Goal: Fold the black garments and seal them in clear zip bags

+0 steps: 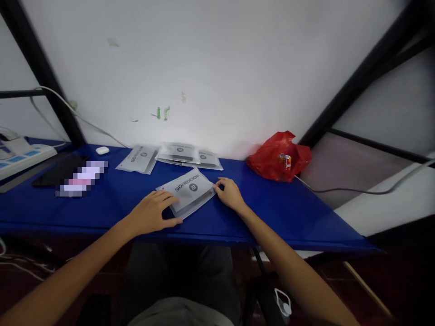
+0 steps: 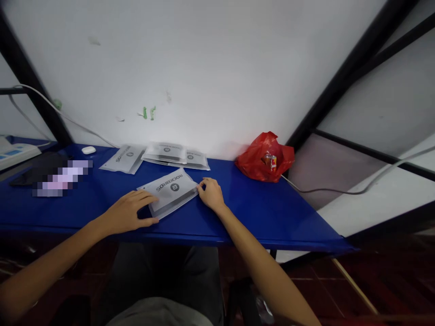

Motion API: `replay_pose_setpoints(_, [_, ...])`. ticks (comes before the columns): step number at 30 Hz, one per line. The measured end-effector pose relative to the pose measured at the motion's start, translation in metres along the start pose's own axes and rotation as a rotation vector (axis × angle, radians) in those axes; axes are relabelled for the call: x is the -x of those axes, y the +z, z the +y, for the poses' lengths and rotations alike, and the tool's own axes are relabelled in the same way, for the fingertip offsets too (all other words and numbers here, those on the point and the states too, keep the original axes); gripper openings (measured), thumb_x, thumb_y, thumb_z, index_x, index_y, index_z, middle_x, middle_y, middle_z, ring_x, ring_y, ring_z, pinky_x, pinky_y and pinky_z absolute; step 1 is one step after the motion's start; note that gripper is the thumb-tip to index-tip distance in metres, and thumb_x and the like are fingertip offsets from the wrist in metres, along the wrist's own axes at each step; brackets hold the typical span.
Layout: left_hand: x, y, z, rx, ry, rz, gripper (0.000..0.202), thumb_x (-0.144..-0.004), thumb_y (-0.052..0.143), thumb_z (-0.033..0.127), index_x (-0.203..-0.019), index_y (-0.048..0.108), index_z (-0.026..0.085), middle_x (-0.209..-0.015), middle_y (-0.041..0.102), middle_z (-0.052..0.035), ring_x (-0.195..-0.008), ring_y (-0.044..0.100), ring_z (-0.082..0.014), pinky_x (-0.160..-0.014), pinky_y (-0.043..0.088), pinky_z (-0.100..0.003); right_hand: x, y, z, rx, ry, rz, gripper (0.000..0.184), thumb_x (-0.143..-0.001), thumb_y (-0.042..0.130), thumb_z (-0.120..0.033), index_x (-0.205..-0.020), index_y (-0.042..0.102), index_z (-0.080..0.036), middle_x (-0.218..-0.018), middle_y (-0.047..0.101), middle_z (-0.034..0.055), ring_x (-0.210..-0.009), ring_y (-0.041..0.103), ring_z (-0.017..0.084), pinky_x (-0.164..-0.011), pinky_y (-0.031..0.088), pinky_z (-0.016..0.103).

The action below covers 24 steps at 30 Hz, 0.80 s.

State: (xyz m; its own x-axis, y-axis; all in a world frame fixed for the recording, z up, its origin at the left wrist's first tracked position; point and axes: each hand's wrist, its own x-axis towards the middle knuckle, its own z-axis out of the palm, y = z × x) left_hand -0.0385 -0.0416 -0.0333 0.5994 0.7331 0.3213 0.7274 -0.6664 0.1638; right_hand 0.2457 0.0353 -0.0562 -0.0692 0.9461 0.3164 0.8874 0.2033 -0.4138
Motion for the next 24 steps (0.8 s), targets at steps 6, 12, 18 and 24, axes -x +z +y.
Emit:
replay_pose_setpoints(6, [-0.001, -0.014, -0.004, -0.021, -0.067, -0.057, 0.057, -0.083, 0.052, 0.06, -0.126, 0.053, 0.023, -0.128, 0.056, -0.0062, -0.117, 0.05, -0.0257, -0.098, 0.038, -0.039, -0.006, -0.002, -0.004, 0.002, -0.017, -0.016, 0.015, -0.081, 0.057, -0.021, -0.072, 0.068, -0.018, -0.115, 0.066, 0.0118, -0.114, 0.057, 0.025, -0.096, 0.042, 0.039])
replay_pose_setpoints(12, [-0.011, -0.011, -0.028, -0.117, -0.438, -0.059, 0.041, -0.094, 0.035, 0.037, -0.116, 0.06, 0.013, -0.112, 0.062, -0.0116, -0.108, 0.053, -0.028, -0.09, 0.043, -0.041, -0.011, -0.002, -0.005, 0.008, -0.053, -0.031, 0.015, -0.081, 0.055, -0.017, -0.074, 0.068, -0.019, -0.111, 0.067, 0.0101, -0.115, 0.056, 0.024, -0.096, 0.042, 0.039])
replay_pose_setpoints(18, [-0.012, -0.009, -0.034, 0.036, -0.558, -0.058, 0.029, -0.089, 0.044, 0.038, -0.086, 0.066, 0.02, -0.093, 0.066, -0.0054, -0.093, 0.059, -0.0237, -0.079, 0.045, -0.034, -0.013, -0.002, -0.006, 0.016, -0.067, -0.037, 0.014, -0.081, 0.055, -0.016, -0.074, 0.067, -0.018, -0.11, 0.067, 0.0111, -0.115, 0.056, 0.024, -0.095, 0.043, 0.042])
replay_pose_setpoints(24, [0.003, -0.016, -0.033, 0.042, -0.609, 0.028, 0.022, -0.087, 0.045, 0.032, -0.082, 0.063, 0.022, -0.085, 0.065, -0.0031, -0.084, 0.059, -0.0214, -0.07, 0.042, -0.032, -0.014, -0.005, -0.024, 0.021, -0.151, -0.023, 0.013, -0.08, 0.055, -0.017, -0.074, 0.066, -0.018, -0.119, 0.064, 0.0119, -0.113, 0.056, 0.027, -0.093, 0.045, 0.044])
